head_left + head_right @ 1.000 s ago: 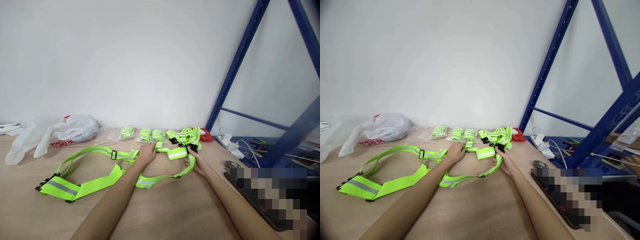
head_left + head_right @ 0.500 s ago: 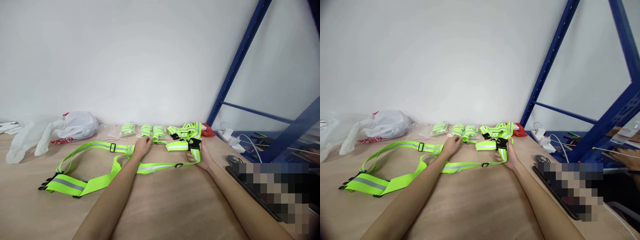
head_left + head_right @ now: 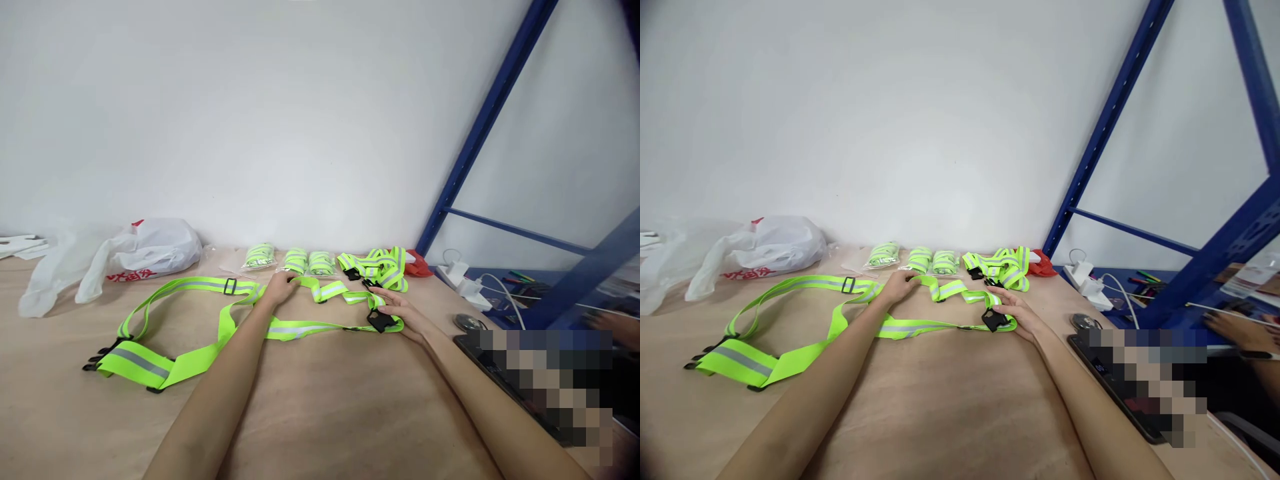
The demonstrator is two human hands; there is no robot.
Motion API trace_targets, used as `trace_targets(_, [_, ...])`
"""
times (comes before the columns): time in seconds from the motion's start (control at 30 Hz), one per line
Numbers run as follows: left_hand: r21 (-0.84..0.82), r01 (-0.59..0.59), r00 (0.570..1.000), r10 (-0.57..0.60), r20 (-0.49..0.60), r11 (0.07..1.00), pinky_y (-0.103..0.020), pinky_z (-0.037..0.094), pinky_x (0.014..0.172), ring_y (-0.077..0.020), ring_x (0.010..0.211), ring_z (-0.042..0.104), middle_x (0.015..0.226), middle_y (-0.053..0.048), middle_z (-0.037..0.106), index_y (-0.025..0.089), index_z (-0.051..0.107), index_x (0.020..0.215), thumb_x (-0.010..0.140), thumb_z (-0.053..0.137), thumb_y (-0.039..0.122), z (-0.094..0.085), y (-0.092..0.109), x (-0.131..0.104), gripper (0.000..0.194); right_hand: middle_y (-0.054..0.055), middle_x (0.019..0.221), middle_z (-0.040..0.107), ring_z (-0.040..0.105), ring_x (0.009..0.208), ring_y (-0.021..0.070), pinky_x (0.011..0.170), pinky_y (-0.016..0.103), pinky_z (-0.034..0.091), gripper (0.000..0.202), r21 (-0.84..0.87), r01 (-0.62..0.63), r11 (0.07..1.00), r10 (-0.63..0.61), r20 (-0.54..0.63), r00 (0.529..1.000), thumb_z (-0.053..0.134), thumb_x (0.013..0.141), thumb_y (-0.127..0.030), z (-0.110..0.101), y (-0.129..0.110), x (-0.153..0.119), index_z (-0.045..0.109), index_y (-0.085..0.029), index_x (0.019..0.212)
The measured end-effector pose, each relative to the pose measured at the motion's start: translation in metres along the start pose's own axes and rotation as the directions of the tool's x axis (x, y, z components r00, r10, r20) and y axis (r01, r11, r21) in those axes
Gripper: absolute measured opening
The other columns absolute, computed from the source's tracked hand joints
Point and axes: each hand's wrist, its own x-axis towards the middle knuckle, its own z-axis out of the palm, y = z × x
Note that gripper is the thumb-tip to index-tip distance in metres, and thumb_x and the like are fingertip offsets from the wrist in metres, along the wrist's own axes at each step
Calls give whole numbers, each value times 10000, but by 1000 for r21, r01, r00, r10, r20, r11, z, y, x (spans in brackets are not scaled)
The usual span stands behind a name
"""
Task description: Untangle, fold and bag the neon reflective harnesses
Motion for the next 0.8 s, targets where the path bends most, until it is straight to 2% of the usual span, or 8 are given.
trace_targets(0.1, [-79,67,985,-78,-153,995,-352,489,816,-235,746,669,777,-42,737,196,703,873,838,557,276,-1,-2,1,171,26,1025,709,670,852,198,759,315,530,600,-69,120,990,-130,-172,977,875,578,-303,-9,9,9,710,-262,1153])
trace_targets(0.2, [-211,121,941,-179,-285,970,-334,492,714,-193,581,632,741,-18,696,197,634,1020,896,484,277,-1,-4,4,210,20,883,655,638,836,201,741,312,524,610,-254,215,943,-291,-321,901,883,536,-359,-17,18,19,737,-222,1112])
trace_targets(0.37, [-434,120,869,-305,-389,893,-287,465,610,-142,523,570,744,13,606,212,578,994,900,500,310,-6,-10,9,157,39,922,619,587,704,151,676,306,517,634,-472,243,848,-436,-358,826,848,578,-464,-14,26,26,735,-187,1138])
trace_targets(0.43, [-510,111,850,-347,-397,853,-271,456,571,-127,517,535,733,19,572,215,551,905,884,518,346,-9,-13,11,137,41,906,619,537,635,127,616,292,494,610,-537,239,809,-465,-336,819,837,586,-492,-10,26,26,745,-179,1102])
trace_targets(0.5, [-571,101,835,-381,-396,815,-261,463,559,-116,522,514,709,27,538,219,506,821,864,526,382,-11,-16,13,170,22,802,605,487,590,119,558,275,450,581,-588,214,780,-443,-277,853,827,596,-506,-5,24,24,754,-161,1058])
trace_targets(0.63, [-641,107,815,-436,-381,760,-271,504,564,-127,547,539,673,33,510,229,482,818,845,520,425,-14,-19,15,201,-16,649,564,452,575,122,518,253,365,529,-625,166,763,-281,-89,956,795,643,-519,5,16,14,757,-140,1009])
trace_targets(0.7, [-652,125,810,-456,-368,748,-286,524,573,-149,583,580,682,17,540,234,508,855,849,517,430,-16,-20,16,197,-3,690,607,476,603,125,535,250,364,485,-622,173,763,-204,21,979,781,673,-519,10,9,7,759,-143,979])
trace_targets(0.8, [-642,157,808,-472,-354,750,-314,553,599,-184,652,634,725,-16,597,241,547,900,866,502,432,-19,-20,16,199,7,743,647,508,629,129,547,245,368,469,-586,167,793,-86,163,983,769,705,-509,16,-3,-2,755,-150,1007])
